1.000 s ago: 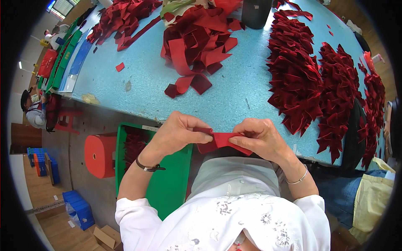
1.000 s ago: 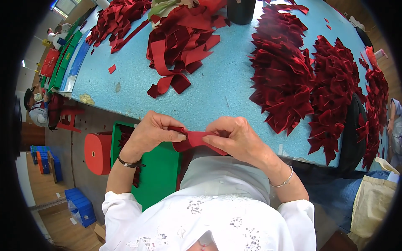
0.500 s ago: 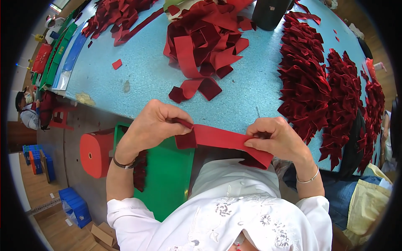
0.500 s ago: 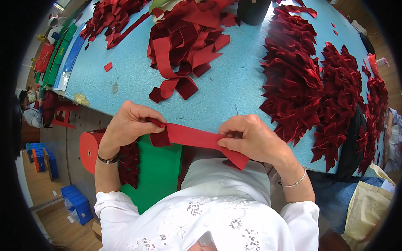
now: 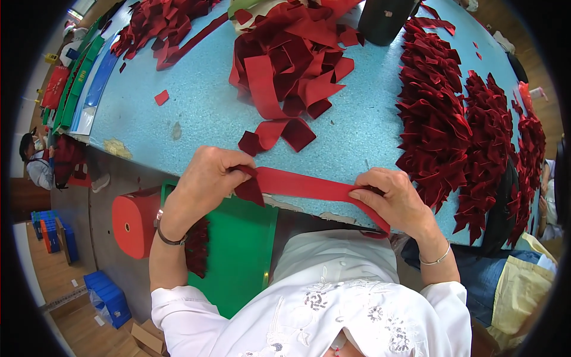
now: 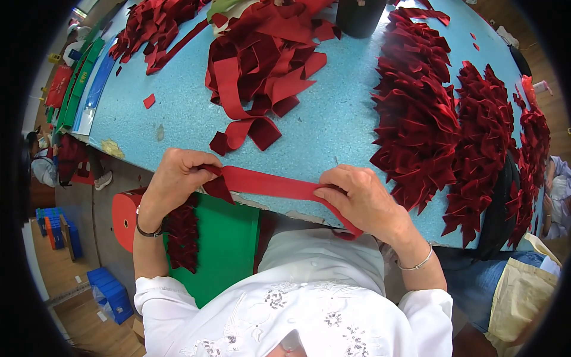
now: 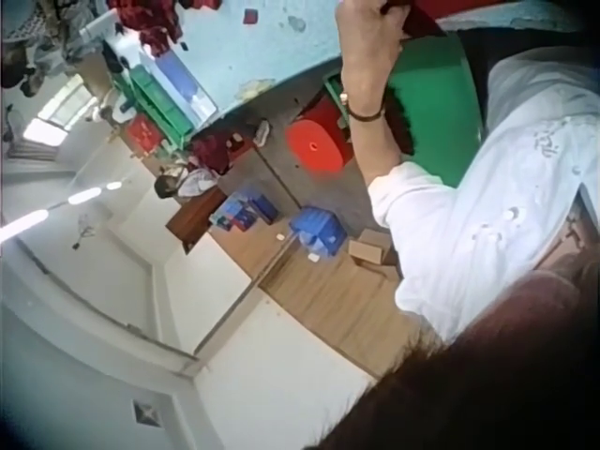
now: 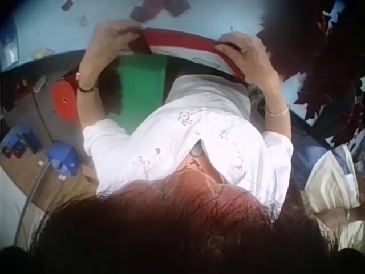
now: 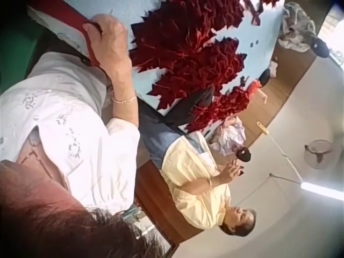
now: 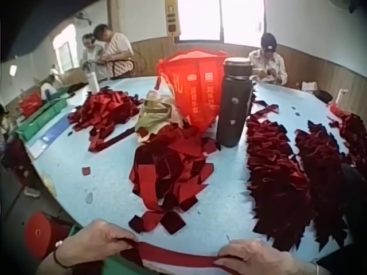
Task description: Assembling and folding red fabric ribbon pieces into decorative shapes at a factory workbench.
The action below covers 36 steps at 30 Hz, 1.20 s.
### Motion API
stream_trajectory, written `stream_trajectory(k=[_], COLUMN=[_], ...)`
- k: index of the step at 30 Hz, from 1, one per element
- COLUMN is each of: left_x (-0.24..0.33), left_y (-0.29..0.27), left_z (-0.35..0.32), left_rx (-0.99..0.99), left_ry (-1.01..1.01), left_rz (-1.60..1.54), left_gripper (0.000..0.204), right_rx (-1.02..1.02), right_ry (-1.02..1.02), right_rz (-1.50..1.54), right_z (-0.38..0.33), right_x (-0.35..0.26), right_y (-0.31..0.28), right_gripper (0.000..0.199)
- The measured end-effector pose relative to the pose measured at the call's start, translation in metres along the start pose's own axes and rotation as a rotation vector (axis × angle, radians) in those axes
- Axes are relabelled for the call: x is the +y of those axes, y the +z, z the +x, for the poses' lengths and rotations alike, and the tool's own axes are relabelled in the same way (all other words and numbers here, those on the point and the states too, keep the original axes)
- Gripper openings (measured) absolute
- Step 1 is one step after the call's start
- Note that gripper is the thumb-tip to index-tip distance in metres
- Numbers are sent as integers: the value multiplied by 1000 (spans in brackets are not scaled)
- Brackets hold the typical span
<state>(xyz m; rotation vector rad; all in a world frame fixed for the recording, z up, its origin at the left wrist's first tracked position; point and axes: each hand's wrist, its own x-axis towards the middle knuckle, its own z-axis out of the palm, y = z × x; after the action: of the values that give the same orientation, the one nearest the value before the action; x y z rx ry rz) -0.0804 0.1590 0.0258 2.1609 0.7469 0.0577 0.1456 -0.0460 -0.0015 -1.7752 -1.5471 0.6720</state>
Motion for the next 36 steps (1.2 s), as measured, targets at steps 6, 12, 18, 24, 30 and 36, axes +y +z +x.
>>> stream_trajectory(k=[6,12,18,24,30,36], left_x=[-9,-23,-26,-33,-38,-43], left_y=[-8,-7,-1,1,3,7], left_z=[2,3,-2,-9,-11,-13], left_rx=[47,108,128,167,166,257], left_ry=[81,271,386,573,653,710], left_rz=[138,278,389,517,583,515], left_gripper=[15,20,18,24,24,25], right_rx=[21,86,137,148,139,154], right_ry=[-16,-69,-319,-428,-410,-353], right_rz=[-34,-198,-528,-726,-771,-679], right_z=[-3,-11,-13,-16,-17,-12], right_x=[9,17,25,25,25,26], right_y=[-8,-8,-6,-5,-7,-5], right_gripper=[8,9,23,27,27,25])
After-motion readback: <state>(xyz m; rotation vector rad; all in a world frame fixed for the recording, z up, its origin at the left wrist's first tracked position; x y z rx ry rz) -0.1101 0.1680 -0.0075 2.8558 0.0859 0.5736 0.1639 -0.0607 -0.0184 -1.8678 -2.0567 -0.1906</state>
